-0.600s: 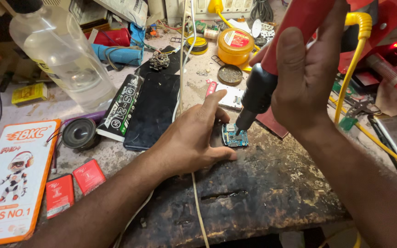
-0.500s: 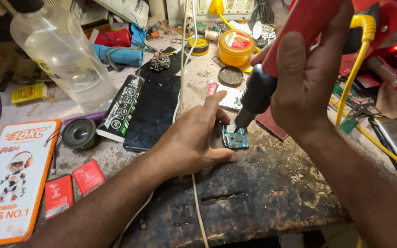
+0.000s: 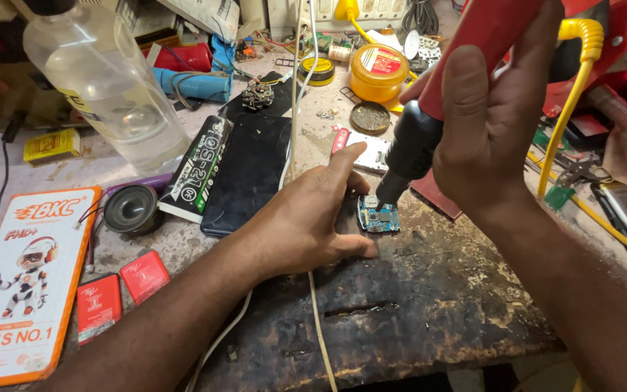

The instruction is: The person uses a hot air gun to heat a small blue circuit board, then uses tweezers to remove a component and a toothbrush to clean the board. The work is performed on a cluttered workbench with various tools and electronic parts visible.

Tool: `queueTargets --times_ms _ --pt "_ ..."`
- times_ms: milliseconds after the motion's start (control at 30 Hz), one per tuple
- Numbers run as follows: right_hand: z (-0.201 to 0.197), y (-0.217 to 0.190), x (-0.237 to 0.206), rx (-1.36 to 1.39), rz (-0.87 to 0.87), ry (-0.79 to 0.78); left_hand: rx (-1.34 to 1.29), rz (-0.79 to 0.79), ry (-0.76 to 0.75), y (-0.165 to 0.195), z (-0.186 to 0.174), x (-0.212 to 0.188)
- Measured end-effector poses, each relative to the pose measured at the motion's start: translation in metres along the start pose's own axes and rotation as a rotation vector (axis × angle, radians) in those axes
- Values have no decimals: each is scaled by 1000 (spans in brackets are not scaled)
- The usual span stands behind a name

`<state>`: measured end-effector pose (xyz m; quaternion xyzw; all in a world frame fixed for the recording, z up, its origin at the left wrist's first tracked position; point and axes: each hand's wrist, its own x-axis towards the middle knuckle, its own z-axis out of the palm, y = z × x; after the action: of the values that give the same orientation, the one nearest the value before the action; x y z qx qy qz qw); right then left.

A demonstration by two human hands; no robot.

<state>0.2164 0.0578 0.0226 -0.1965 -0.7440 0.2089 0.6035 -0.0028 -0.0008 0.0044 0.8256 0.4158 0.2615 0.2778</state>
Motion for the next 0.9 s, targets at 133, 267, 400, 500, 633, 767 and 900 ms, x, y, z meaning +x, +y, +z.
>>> queueTargets --times_ms 133,267,400,500,633,767,900 --pt "2 -4 -3 37 22 -20 -4 32 22 -1 -1 1" --pt "5 -6 -6 22 41 -44 7 47 31 -2 0 2" --pt "4 -6 -5 -6 46 -64 16 2 5 1 1 2" --pt "9 -5 -8 45 37 -64 -8 23 17 2 0 2" --pt "12 -5 -7 8 46 -50 -1 26 23 3 -3 3" --pt "10 -1 -3 -24 49 -3 -11 0 23 3 -1 2" --pt "6 3 -8 75 50 -4 27 43 33 3 0 2"
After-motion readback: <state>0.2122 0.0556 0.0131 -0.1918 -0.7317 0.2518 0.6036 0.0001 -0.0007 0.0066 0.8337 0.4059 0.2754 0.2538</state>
